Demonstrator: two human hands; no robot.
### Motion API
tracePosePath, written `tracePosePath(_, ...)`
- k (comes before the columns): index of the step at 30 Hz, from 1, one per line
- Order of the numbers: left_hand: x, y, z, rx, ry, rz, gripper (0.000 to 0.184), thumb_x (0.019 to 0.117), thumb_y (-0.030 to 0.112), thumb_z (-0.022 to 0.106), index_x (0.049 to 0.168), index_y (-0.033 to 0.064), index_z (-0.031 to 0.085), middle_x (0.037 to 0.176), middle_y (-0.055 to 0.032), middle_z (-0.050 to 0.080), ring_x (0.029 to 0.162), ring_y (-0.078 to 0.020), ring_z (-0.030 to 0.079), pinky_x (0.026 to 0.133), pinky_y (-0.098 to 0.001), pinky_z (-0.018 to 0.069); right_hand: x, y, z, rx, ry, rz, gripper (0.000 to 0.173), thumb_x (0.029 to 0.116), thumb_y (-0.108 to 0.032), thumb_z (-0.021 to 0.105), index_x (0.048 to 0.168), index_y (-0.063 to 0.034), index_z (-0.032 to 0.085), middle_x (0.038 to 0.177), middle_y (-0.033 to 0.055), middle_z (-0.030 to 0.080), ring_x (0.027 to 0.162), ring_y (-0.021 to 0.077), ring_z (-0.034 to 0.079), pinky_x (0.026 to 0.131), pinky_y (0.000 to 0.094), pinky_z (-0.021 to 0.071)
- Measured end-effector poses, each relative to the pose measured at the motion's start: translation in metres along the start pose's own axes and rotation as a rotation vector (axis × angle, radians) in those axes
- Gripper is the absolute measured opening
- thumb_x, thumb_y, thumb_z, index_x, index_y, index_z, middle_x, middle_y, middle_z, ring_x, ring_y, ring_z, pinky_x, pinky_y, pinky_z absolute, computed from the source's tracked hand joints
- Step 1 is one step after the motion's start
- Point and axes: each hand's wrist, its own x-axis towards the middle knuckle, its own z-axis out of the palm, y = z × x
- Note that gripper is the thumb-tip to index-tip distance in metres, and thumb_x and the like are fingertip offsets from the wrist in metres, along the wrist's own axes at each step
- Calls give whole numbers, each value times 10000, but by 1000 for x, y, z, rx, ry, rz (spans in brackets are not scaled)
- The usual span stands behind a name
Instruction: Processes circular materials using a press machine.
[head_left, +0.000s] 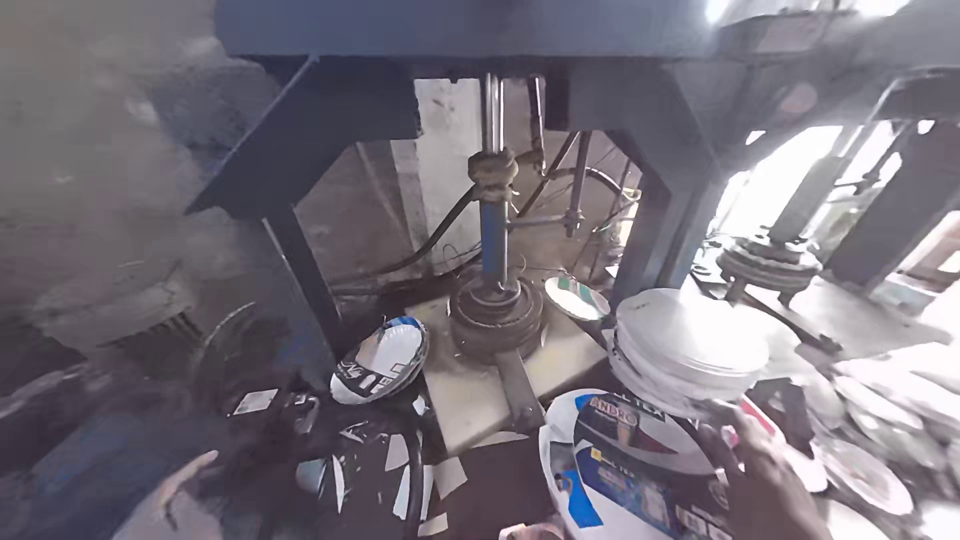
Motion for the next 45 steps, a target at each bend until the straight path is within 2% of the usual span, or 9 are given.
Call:
tracePosePath(2, 68, -114, 61, -188, 20, 487, 360, 1001, -18, 378, 1107, -46, 721, 1181, -230, 707, 1164, -376, 656, 1047, -542, 443, 4, -7, 2, -10, -143, 27, 404, 998, -183, 610, 1322, 57, 602, 1226, 327, 627, 1106, 501, 630, 930, 658, 486)
tracePosePath(4, 87, -138, 76, -252, 53, 485, 386, 1006, -15, 361, 1155, -21, 717, 1297, -268, 646, 1272, -460, 570, 1107, -597, 377, 11, -15, 11, 14, -202, -12, 356, 984, -141, 620, 1280, 56, 636, 1212, 320, 642, 1110, 490, 637, 948, 643, 493)
tracePosePath(11, 156, -38, 127, 99, 114, 342, 698, 895, 66, 605, 1559, 123, 396, 1653, -220, 242, 1526, -502, 127, 1092, -828, 95, 39, -65, 14, 54, -360, -154, 346, 982, -83, 591, 1315, -2, 639, 1239, 255, 657, 1055, 421, 680, 909, 609, 536)
tracePosePath(17, 174, -25, 170, 310, -126, 251, 506, 976, 238, 576, 1448, 55, 548, 1596, -230, 367, 1505, -491, 226, 1108, -818, 102, 57, -133, 28, 162, -501, -316, 260, 1015, -128, 579, 1217, -13, 697, 1137, 156, 726, 1009, 244, 712, 919, 417, 570)
tracePosePath(26, 171, -15, 159, 285, -216, 194, 497, 958, 257, 623, 1402, 37, 582, 1563, -222, 419, 1496, -482, 252, 1119, -789, 130, 141, -174, 119, -373, -18, -690, 174, 979, -100, 629, 1092, -64, 755, 888, 186, 744, 699, 412, 723, 573, 577, 562)
tracePosePath(30, 168, -13, 155, 260, -235, 195, 499, 946, 249, 647, 1388, 23, 592, 1544, -241, 437, 1473, -499, 291, 1109, -789, 160, 155, -179, 139, -454, -73, -837, 208, 902, 44, 667, 1075, -34, 751, 1004, 190, 747, 877, 404, 737, 685, 554, 586)
tracePosePath(35, 166, -11, 148, 226, -250, 209, 473, 961, 216, 619, 1385, 8, 591, 1522, -274, 448, 1453, -516, 317, 1094, -773, 222, 133, -194, 109, -182, 42, -944, 283, 916, -262, 592, 996, -37, 745, 1081, 185, 716, 997, 416, 689, 831, 597, 538)
tracePosePath(41, 133, -34, 102, -161, 221, 388, 502, 913, 32, 540, 1414, 13, 558, 1488, -324, 450, 1379, -581, 377, 1033, -735, 330, 87, -259, 126, 204, 259, -1227, 174, 984, -87, 554, 928, -80, 719, 854, 67, 699, 816, 195, 675, 780, 273, 555)
tracePosePath(45, 75, -59, 80, -213, 393, 537, 529, 998, 205, 410, 1448, -65, 477, 1471, -356, 449, 1367, -577, 402, 1072, -686, 334, 83, -300, 171, 110, 87, -1245, 160, 915, -45, 648, 1052, -47, 731, 981, 118, 736, 900, 291, 723, 814, 431, 579)
